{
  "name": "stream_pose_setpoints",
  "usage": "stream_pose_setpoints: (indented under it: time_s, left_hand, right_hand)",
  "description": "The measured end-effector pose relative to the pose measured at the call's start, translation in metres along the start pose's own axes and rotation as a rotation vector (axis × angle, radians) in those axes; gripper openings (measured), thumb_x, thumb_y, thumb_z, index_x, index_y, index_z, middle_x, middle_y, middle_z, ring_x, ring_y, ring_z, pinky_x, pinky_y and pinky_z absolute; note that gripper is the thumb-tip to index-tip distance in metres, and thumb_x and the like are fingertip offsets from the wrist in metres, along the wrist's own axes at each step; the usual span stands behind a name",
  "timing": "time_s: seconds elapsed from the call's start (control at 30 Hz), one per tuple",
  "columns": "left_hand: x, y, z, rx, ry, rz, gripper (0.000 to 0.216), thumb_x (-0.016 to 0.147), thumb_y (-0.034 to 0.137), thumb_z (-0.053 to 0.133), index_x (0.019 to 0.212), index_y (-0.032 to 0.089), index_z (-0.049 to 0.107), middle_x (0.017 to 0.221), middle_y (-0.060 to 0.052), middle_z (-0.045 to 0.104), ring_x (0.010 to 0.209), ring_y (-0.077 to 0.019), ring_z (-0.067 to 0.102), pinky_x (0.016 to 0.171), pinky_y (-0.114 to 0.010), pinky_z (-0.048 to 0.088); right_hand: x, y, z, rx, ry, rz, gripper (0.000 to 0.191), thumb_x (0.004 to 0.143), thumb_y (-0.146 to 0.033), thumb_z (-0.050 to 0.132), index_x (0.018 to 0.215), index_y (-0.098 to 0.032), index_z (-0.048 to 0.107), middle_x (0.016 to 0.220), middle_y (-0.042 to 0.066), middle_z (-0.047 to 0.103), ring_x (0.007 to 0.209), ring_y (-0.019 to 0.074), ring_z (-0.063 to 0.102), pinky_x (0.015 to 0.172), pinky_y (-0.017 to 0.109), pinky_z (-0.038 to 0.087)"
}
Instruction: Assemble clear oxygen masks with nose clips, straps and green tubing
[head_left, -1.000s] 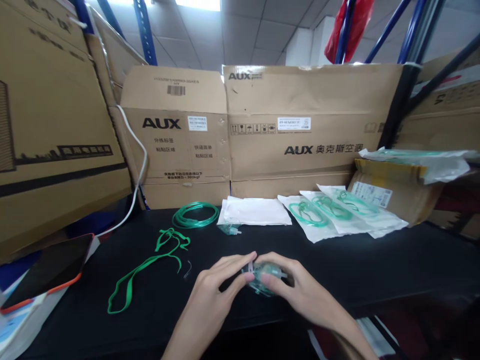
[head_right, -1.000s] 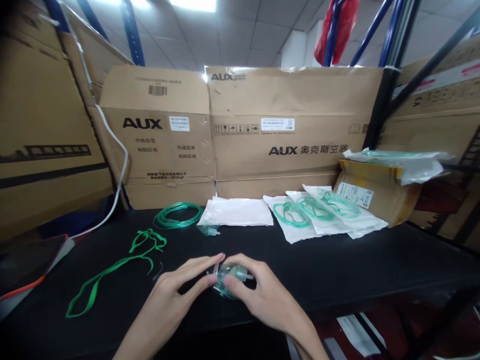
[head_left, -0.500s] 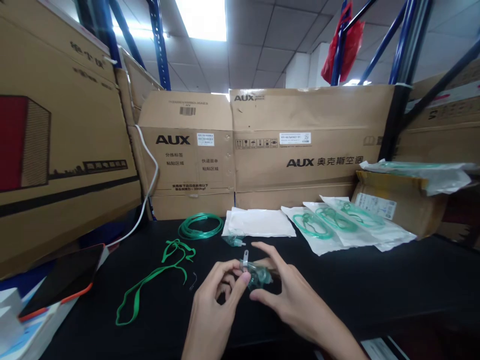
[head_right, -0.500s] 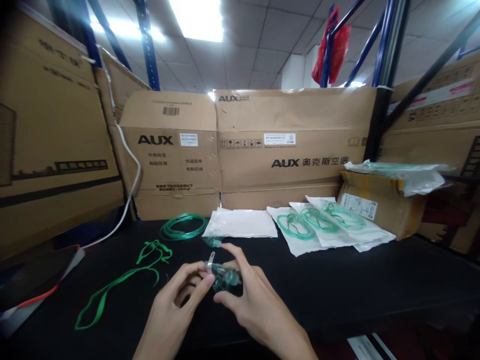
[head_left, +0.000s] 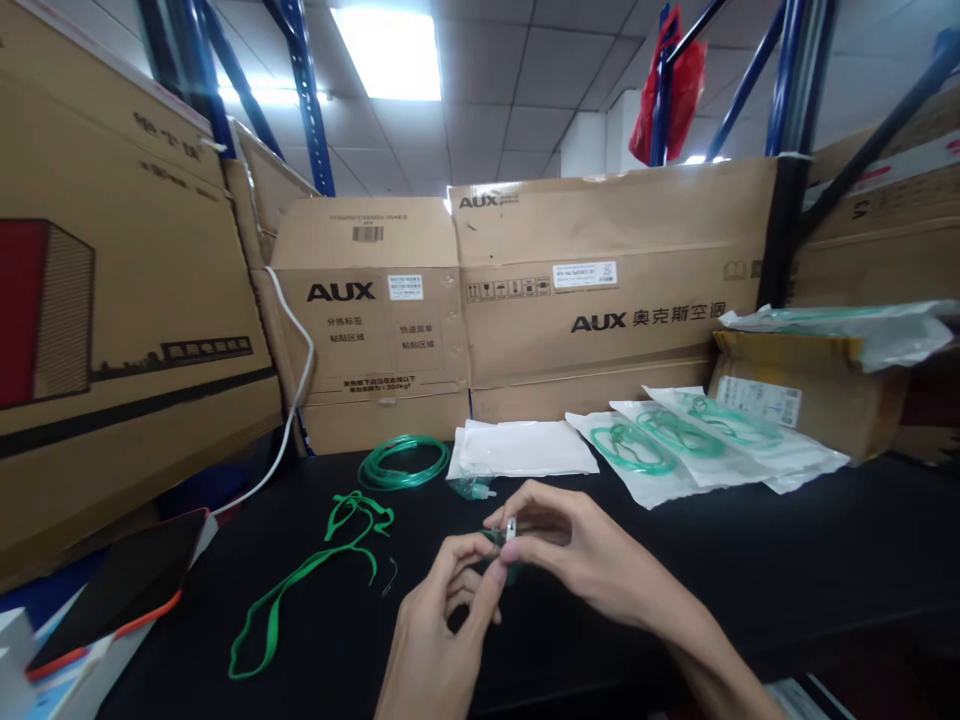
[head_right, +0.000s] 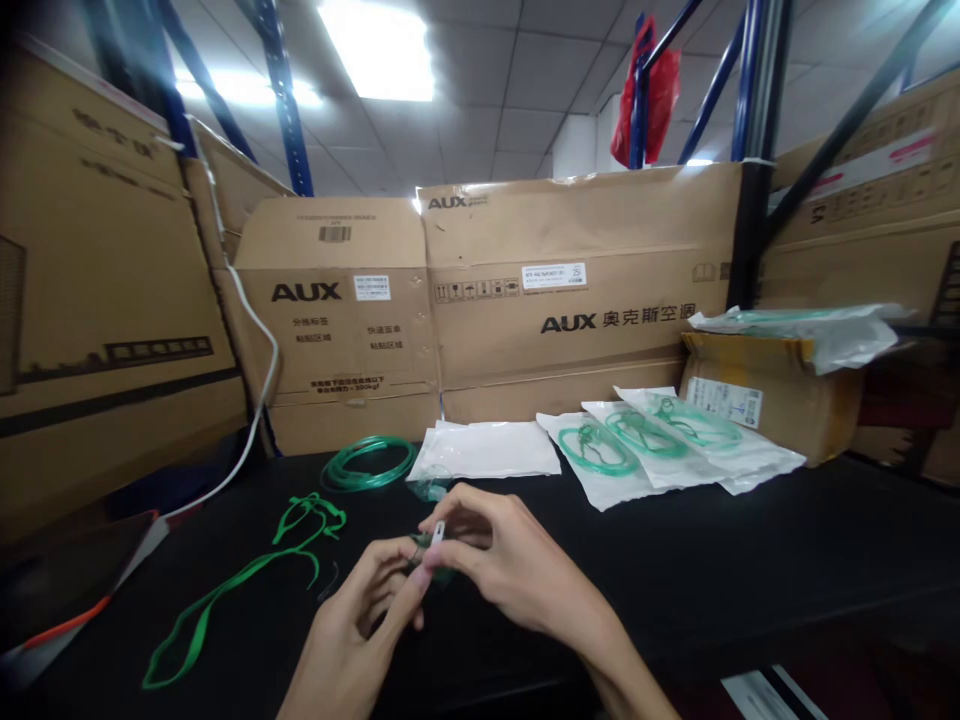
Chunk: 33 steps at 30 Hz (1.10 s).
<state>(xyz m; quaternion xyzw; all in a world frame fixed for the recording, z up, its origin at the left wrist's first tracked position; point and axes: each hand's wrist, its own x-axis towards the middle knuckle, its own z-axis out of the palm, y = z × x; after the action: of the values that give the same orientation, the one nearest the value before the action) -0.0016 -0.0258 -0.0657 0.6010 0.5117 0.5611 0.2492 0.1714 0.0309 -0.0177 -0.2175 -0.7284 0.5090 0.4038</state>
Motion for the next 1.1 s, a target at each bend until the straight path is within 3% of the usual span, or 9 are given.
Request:
stream_pose_setpoints:
  time_s: [0.13,0.27,0.53,0.6,0.67,0.77,1.0,1.1]
  left_hand:
    - [0.003,-0.006,-0.005,0.028,-0.092,0.057,0.018,0.092,0.039,0.069,0.101,0.024,0.073,0.071,0.002,0.069,0.062,-0.0154,0.066,0.063,-0.022,0.053]
    - [0.003,-0.006,-0.009,0.079,-0.137,0.168,0.011,0.091,0.034,0.072,0.095,0.026,0.078,0.084,0.0,0.074,0.066,-0.0149,0.066,0.064,-0.022,0.053]
    - [0.0,-0.003,-0.006,0.171,-0.11,0.213,0.015,0.089,0.033,0.075,0.078,0.024,0.07,0.071,0.004,0.065,0.06,-0.0128,0.057,0.06,-0.021,0.048]
    - [0.001,-0.003,-0.007,0.152,-0.095,0.202,0.017,0.092,0.033,0.072,0.078,0.024,0.069,0.073,0.003,0.067,0.063,-0.0132,0.06,0.062,-0.02,0.049]
    - [0.001,-0.002,-0.009,0.108,-0.09,0.19,0.017,0.093,0.034,0.07,0.079,0.024,0.07,0.077,0.002,0.07,0.069,-0.0145,0.065,0.066,-0.02,0.052]
    - [0.001,0.0,-0.009,0.018,-0.07,0.158,0.016,0.093,0.035,0.07,0.081,0.024,0.072,0.083,0.001,0.074,0.079,-0.0169,0.072,0.073,-0.02,0.057]
    - [-0.001,0.006,-0.007,-0.076,0.021,0.001,0.023,0.086,0.043,0.074,0.08,0.021,0.075,0.081,-0.001,0.077,0.079,-0.0195,0.076,0.073,-0.021,0.061]
    - [-0.001,0.005,-0.009,-0.068,0.014,0.016,0.021,0.085,0.042,0.076,0.08,0.022,0.076,0.08,0.0,0.078,0.077,-0.0195,0.075,0.071,-0.02,0.061]
  right_hand:
    - [-0.012,0.02,0.0,0.277,0.052,0.061,0.02,0.085,-0.028,0.083,0.088,-0.02,0.064,0.118,0.007,0.074,0.115,0.0255,0.071,0.102,0.038,0.053]
    - [-0.023,0.023,-0.004,0.211,0.095,0.059,0.017,0.091,-0.033,0.078,0.085,-0.019,0.07,0.12,0.008,0.073,0.118,0.0247,0.068,0.103,0.038,0.05]
    - [-0.028,0.023,0.015,0.085,0.203,0.013,0.028,0.097,-0.044,0.067,0.08,-0.021,0.064,0.112,0.007,0.072,0.112,0.0234,0.067,0.098,0.036,0.05]
    - [-0.028,0.025,0.021,0.095,0.233,0.002,0.023,0.098,-0.042,0.067,0.087,-0.023,0.063,0.113,0.005,0.071,0.113,0.0217,0.067,0.098,0.034,0.051]
    - [-0.029,0.026,0.024,0.113,0.227,0.023,0.016,0.098,-0.041,0.067,0.106,-0.026,0.065,0.12,0.005,0.07,0.121,0.0213,0.064,0.101,0.034,0.051]
    - [-0.031,0.026,0.025,0.095,0.147,0.086,0.034,0.099,-0.041,0.065,0.131,-0.03,0.062,0.136,0.006,0.065,0.131,0.0218,0.06,0.11,0.037,0.048]
    - [-0.029,0.026,0.025,0.111,0.162,0.118,0.047,0.092,-0.042,0.075,0.136,-0.031,0.064,0.133,0.005,0.064,0.128,0.0237,0.06,0.11,0.039,0.047]
    - [-0.027,0.026,0.024,0.106,0.161,0.085,0.047,0.088,-0.041,0.079,0.132,-0.031,0.066,0.124,0.003,0.061,0.119,0.0218,0.061,0.102,0.036,0.049]
